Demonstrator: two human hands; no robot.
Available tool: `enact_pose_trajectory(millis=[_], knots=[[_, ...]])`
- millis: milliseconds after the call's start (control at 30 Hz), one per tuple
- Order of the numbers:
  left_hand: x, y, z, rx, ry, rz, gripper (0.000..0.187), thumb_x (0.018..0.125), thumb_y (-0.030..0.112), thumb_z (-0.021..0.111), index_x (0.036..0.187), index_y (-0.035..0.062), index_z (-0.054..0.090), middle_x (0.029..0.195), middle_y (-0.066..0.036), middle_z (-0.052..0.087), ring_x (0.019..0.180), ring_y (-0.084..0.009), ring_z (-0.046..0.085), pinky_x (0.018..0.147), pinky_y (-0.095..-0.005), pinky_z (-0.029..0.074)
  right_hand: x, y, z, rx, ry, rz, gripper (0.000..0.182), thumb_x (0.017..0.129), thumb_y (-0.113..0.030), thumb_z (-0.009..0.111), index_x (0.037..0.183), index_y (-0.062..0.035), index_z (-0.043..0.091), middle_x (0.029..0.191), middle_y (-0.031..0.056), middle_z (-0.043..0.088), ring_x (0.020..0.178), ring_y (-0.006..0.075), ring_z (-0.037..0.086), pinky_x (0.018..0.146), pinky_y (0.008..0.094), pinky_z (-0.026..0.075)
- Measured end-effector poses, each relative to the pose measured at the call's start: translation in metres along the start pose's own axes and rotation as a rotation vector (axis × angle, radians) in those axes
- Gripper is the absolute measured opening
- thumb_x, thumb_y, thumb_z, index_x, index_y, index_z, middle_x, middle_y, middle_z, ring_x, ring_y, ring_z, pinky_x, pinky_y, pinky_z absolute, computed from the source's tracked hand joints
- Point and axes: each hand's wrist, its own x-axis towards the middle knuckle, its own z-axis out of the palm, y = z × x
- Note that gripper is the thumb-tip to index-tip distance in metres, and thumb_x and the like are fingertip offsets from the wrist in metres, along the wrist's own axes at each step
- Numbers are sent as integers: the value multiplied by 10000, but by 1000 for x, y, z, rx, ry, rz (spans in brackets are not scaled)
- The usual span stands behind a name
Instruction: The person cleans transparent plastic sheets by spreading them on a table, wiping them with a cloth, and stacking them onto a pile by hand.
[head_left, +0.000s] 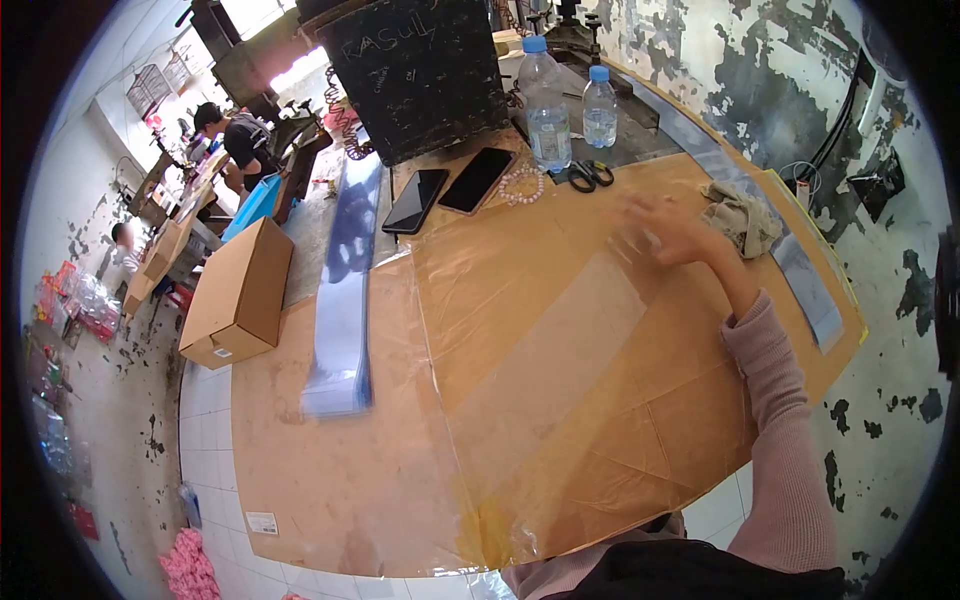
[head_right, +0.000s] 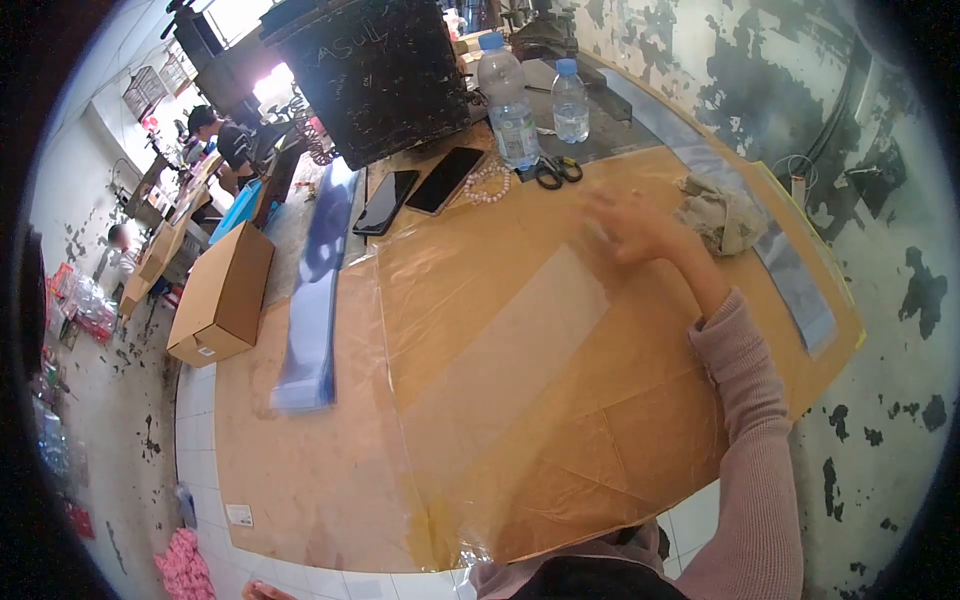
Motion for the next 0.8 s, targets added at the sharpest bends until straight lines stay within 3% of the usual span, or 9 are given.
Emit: enact_pose_trajectory(millis=[100, 167, 300, 467, 533, 633, 700, 767, 800], knots=[[23, 1, -3, 73, 230, 269, 349, 890, 338, 513, 646, 89, 501, 468, -39, 430, 344, -212, 397, 346, -334, 298, 6, 4, 9, -76, -190, -83, 584, 626, -3, 555, 1184, -177, 540, 1200, 69, 506, 1116, 305, 433, 881, 465, 345], [39, 0, -7, 144, 366, 353, 379, 894, 335, 518, 606, 91, 486, 443, -18, 404, 332, -172, 369, 335, -301, 267, 15, 5, -2, -203, -309, -4, 456, 647, -33, 582, 1087, -145, 551, 1109, 74, 540, 1074, 288, 451, 841, 473, 364], [51, 0, -4, 169, 546, 119, 389, 913, 342, 500, 632, 75, 476, 444, -10, 402, 330, -160, 353, 337, -303, 270, 15, 19, -15, -320, -429, -65, 238, 701, -43, 561, 928, -115, 559, 919, 62, 561, 976, 263, 480, 776, 431, 367], [56, 19, 28, -368, 667, -260, 402, 932, 311, 485, 623, 60, 433, 480, -29, 401, 411, -138, 399, 376, -272, 337, 12, 64, -58, -466, 441, -54, 181, 731, -51, 527, 903, -107, 518, 883, 48, 544, 928, 242, 496, 864, 376, 309], [56, 30, 43, -251, 826, -56, 356, 916, 283, 524, 664, 41, 454, 510, -38, 429, 446, -123, 443, 398, -249, 369, 7, 80, -82, -741, 625, -20, 166, 822, -45, 441, 949, -104, 530, 972, 82, 575, 960, 258, 528, 851, 411, 340], [43, 85, 24, -490, 221, 284, 293, 931, 135, 409, 691, 27, 539, 670, -70, 624, 581, -226, 588, 532, -320, 441, -14, 121, -85, -618, 585, 335, 176, 855, -105, 428, 1003, -70, 516, 1003, 109, 567, 1015, 270, 520, 872, 455, 341], [14, 103, 36, -607, 7, 520, 243, 906, 152, 499, 682, 68, 540, 740, -65, 657, 600, -214, 603, 552, -326, 433, -37, 147, -66, -511, 399, 726, 305, 877, -246, 494, 1120, -62, 487, 1084, 93, 557, 1032, 292, 506, 862, 454, 372], [-1, 134, 31, -695, -226, 749, 137, 705, 52, 655, 798, 138, 603, 865, -58, 667, 704, -173, 630, 581, -293, 448, -72, 168, -45, -293, 381, 311, 427, 859, -364, 537, 1167, -72, 499, 1134, 139, 556, 1034, 316, 520, 861, 467, 391], [-7, 149, 24, -697, -376, 740, 161, 699, 65, 662, 833, 146, 624, 892, -41, 668, 761, -167, 634, 629, -301, 459, -85, 149, -25, -307, 357, 376, 441, 837, -399, 552, 1139, -79, 524, 1122, 149, 564, 1026, 323, 524, 855, 458, 401]])
